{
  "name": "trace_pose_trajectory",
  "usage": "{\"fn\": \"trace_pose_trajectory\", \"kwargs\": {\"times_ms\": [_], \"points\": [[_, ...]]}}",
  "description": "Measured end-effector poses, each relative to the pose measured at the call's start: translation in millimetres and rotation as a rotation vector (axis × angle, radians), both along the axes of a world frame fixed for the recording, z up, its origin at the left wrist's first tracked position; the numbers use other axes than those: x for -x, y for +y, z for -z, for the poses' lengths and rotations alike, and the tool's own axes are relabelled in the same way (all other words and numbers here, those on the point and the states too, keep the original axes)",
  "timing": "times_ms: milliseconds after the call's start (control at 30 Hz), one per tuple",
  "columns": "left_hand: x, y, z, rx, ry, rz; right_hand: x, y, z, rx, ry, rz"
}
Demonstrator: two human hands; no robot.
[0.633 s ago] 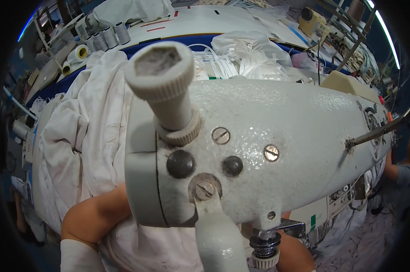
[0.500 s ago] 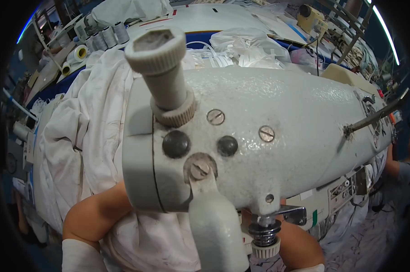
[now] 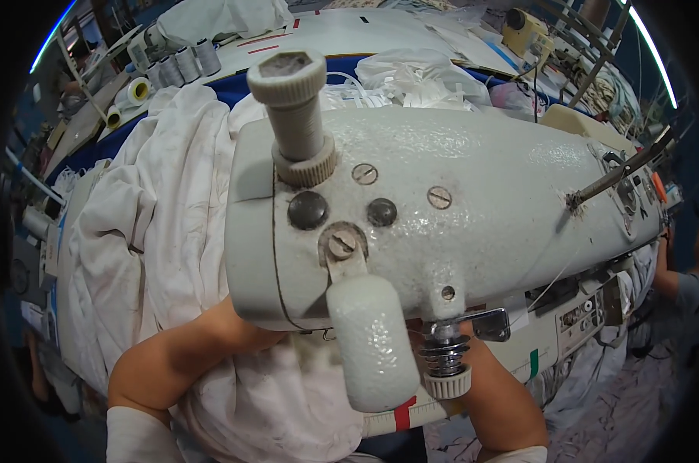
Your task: Operating an industrial sewing machine to stitch together pieces of white pillow fabric.
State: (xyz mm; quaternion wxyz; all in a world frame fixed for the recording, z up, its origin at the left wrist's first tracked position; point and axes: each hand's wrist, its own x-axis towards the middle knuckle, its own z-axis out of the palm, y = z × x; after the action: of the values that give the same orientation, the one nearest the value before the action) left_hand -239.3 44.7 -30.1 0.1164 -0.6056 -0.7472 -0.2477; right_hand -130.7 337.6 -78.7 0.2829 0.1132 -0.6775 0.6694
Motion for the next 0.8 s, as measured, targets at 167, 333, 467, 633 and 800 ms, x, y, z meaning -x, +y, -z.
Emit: {"fn": "trace_pose_trajectory", "kwargs": {"times_ms": [167,333,467,633,800], "points": [[5,-5,6,0.016,-0.028,0.011,-1,-18,-25,-0.263,-0.041,0.063],[9,-2,-1,0.041,-0.094,0.025,-24,-17,-43,-0.535,-0.077,0.146],[5,1,-3,0.023,-0.044,-0.020,-37,-23,-58,-0.734,-0.107,0.204],[2,1,-1,0.043,-0.058,-0.060,-38,-38,-86,-0.984,-0.156,0.285],[-4,-16,-28,0.076,-0.125,-0.136,-56,-56,-85,-1.009,-0.157,0.305]]}}
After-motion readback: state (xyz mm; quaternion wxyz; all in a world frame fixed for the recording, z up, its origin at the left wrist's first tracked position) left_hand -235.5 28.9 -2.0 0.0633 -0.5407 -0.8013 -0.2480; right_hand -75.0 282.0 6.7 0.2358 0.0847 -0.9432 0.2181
